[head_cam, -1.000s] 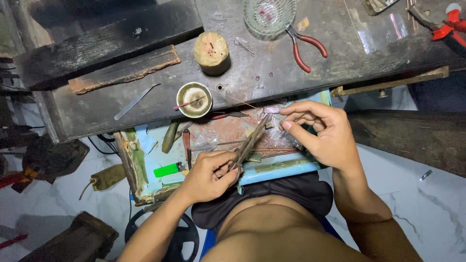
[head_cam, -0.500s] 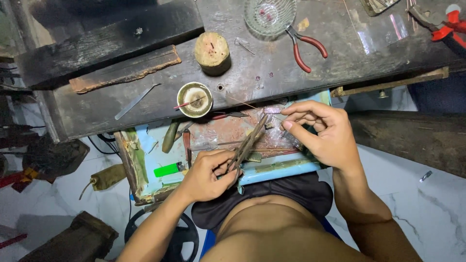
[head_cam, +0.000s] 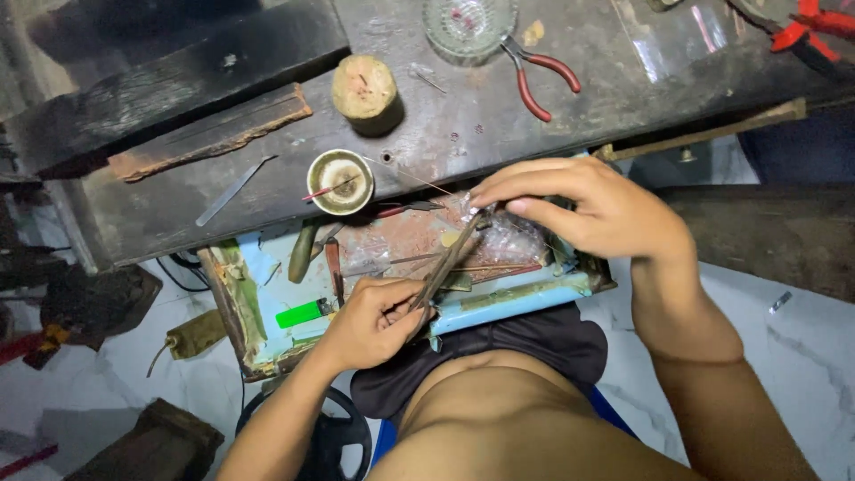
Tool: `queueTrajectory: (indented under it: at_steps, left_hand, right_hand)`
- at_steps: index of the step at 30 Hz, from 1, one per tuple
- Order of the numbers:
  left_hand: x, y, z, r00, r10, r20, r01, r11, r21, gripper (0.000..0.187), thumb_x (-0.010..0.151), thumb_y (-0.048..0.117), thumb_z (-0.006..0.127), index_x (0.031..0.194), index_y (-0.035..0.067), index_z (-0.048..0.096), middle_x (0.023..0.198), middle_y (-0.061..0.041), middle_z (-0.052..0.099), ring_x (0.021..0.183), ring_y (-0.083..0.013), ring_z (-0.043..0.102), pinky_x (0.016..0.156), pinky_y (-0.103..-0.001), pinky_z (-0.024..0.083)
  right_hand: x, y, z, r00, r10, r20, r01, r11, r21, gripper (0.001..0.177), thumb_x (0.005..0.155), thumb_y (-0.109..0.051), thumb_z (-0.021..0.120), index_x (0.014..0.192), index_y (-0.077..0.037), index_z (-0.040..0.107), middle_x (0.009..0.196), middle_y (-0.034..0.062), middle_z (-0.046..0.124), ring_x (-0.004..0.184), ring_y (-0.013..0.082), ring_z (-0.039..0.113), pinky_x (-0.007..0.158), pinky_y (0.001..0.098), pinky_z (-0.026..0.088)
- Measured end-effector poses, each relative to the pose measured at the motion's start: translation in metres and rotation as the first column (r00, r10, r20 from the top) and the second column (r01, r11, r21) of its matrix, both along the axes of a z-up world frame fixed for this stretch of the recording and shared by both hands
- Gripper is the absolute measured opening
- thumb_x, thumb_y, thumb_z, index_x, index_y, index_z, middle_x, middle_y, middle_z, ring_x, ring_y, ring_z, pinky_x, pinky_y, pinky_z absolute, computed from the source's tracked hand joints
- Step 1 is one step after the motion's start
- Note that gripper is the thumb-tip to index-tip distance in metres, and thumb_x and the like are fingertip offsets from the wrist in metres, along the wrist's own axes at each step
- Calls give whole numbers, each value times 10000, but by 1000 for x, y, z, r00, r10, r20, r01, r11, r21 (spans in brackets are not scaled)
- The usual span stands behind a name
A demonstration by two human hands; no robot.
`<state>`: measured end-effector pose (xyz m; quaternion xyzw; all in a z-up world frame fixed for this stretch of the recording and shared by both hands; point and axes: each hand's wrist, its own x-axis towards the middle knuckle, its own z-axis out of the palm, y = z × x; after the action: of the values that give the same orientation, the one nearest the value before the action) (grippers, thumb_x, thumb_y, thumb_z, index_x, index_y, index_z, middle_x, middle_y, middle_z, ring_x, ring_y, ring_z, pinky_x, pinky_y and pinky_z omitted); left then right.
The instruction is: Soldering and assembling small jewelry components using a torch and hand tools.
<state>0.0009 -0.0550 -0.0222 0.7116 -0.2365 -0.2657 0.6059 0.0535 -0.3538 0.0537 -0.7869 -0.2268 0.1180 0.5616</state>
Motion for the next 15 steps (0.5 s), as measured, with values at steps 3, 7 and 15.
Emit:
queueTrajectory:
  at_steps: [3, 7, 15]
  left_hand:
    - [1, 1, -1, 1000, -14, -7, 14, 1000, 1, 112, 843, -56, 643, 746, -5, 668, 466, -94, 460, 449, -203, 483, 500, -318, 440]
    - [-1, 3, -1, 999, -26, -22, 26, 1000, 11, 125, 846, -48, 639, 739, 0, 682, 463, -101, 474, 437, -201, 464, 493, -319, 435]
    - [0, 3, -2, 1000, -23, -17, 23, 1000, 11, 103, 852, -56, 631, 799, -14, 708, 485, -110, 515, 453, -200, 497, 497, -316, 449]
  right_hand:
    - [15, 0, 5, 990, 131, -47, -131, 991, 4, 280, 986, 33, 536, 1169, 15, 748, 1169, 245, 760, 1031, 391, 749, 917, 545, 564]
    - [24, 3, 6, 974, 189, -123, -193, 981, -22, 264, 946, 16, 609, 1152, -3, 773, 1174, 245, 763, 978, 395, 772, 863, 534, 595]
    - [24, 1, -10, 954, 154, -259, -149, 988, 42, 271, 904, 77, 624, 1112, 12, 785, 1122, 214, 788, 814, 259, 807, 696, 386, 681]
